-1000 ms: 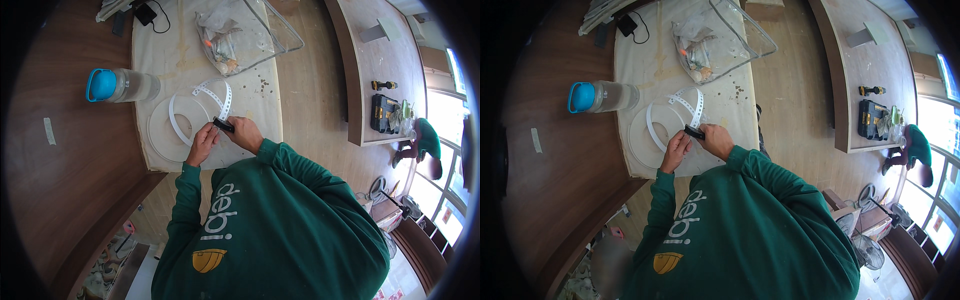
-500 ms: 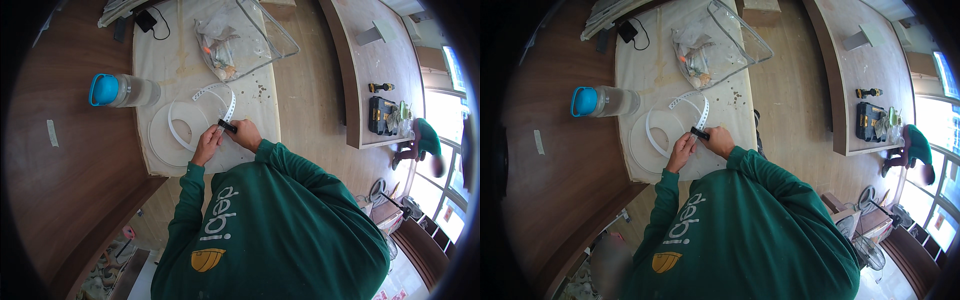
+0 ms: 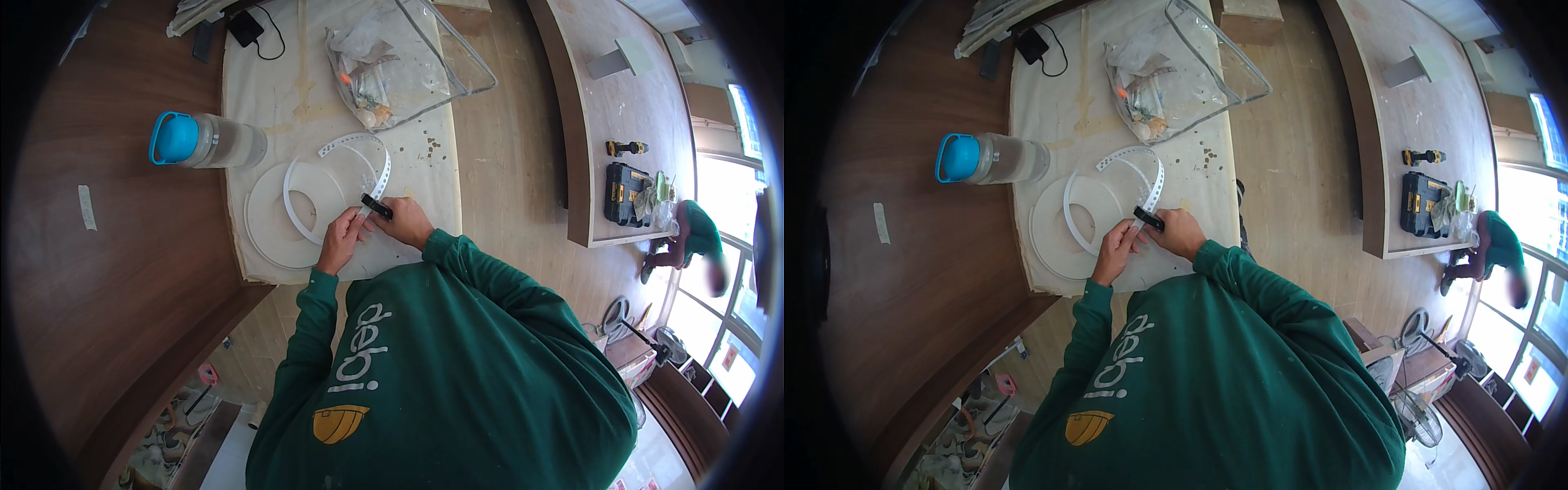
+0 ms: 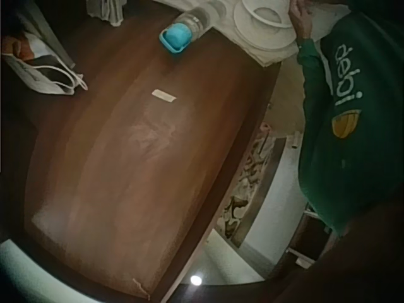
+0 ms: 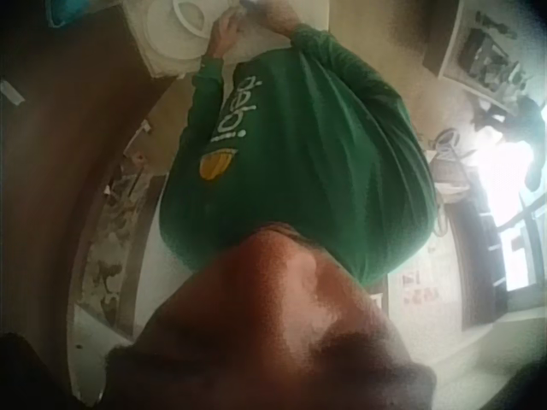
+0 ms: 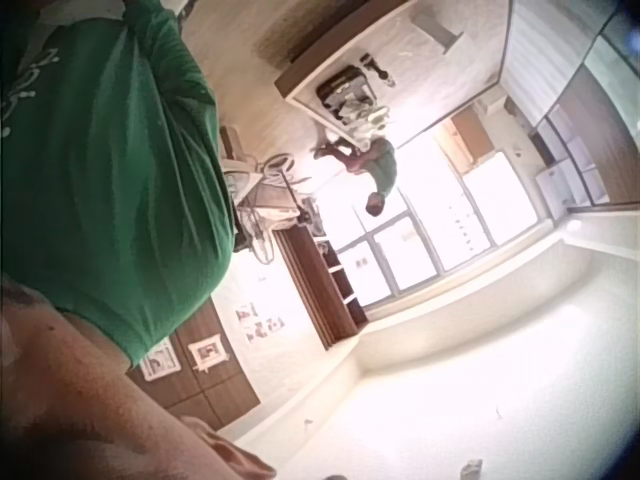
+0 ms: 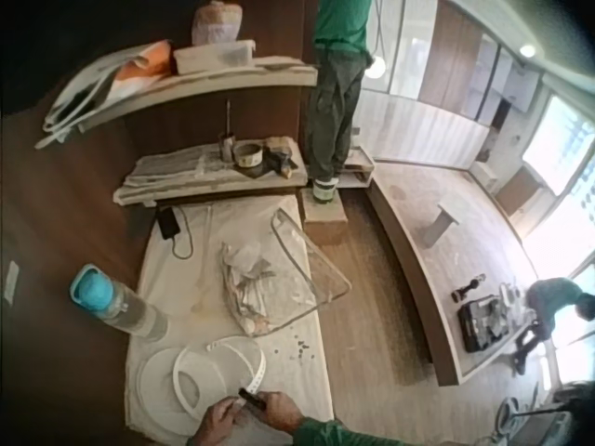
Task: The person uses a small black tool to cut a white LED strip on a workbench, then gathers small white plastic pieces from the table. The person repeats the cutting action on the LED strip multiple times while another person works in the background.
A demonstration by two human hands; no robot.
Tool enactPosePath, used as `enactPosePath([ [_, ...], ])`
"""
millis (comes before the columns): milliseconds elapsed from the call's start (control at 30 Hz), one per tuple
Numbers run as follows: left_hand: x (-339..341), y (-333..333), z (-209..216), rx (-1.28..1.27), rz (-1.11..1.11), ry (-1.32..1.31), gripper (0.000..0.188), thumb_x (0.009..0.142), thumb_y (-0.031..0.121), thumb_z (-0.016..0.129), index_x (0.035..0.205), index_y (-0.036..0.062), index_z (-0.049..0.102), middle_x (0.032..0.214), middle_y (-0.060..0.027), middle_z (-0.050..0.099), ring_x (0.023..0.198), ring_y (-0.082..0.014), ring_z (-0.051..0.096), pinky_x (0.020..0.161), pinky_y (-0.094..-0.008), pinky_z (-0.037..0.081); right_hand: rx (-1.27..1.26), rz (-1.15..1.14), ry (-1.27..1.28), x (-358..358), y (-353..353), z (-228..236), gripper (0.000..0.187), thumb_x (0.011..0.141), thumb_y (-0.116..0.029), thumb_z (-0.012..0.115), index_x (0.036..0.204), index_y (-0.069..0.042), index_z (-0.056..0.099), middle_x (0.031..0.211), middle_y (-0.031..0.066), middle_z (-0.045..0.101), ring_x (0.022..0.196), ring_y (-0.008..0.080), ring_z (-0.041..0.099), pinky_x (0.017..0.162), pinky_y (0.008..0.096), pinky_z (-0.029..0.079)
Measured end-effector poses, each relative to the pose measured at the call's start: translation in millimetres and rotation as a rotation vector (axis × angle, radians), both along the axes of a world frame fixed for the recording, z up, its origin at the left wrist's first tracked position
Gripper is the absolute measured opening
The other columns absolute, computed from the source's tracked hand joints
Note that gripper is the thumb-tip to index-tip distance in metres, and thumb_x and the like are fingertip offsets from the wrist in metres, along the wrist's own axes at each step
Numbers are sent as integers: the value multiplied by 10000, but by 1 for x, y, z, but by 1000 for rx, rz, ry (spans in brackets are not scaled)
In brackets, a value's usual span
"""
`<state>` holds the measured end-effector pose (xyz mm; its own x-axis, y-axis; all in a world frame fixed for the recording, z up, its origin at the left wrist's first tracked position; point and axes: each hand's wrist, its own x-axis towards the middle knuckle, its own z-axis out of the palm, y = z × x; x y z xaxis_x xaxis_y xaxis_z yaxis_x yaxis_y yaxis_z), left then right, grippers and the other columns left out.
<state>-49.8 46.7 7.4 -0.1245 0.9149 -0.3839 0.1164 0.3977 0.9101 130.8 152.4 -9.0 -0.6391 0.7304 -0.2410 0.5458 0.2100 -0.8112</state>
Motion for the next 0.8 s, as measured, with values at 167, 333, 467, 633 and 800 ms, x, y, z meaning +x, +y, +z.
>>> enactPosePath([
  [167,-3,3,3,-37,1,-82,254,1136,216,516,1158,16,670,895,-33,707,702,-70,538,682,-250,481,-25,24,100,0,-2,1,222,868,-208,761,835,2,697,762,222,703,717,427,700,685,489,549],
  [333,1,5,10,-39,33,-110,236,1133,207,522,1076,23,658,895,-36,706,698,-72,535,670,-248,474,-27,33,62,-1,-3,5,193,861,-191,754,865,-10,687,787,218,710,750,429,707,705,493,556],
  [467,-1,0,1,-27,44,-121,235,1128,196,530,1005,28,638,896,-39,714,699,-75,542,667,-253,476,4,53,49,-1,-7,9,174,863,-183,752,902,-27,687,825,214,716,788,431,712,722,505,559],
  [633,2,1,2,-14,30,-98,235,1129,194,530,1002,28,638,895,-36,717,704,-75,550,668,-259,481,24,34,30,0,-9,8,182,863,-195,760,903,-34,685,834,209,717,798,429,712,721,507,556],
  [800,3,0,-1,-9,32,-90,240,1130,201,529,1025,26,656,900,-34,719,703,-74,551,672,-258,484,43,17,49,0,-11,1,194,863,-220,767,903,-46,691,828,202,719,784,424,710,704,497,554],
])
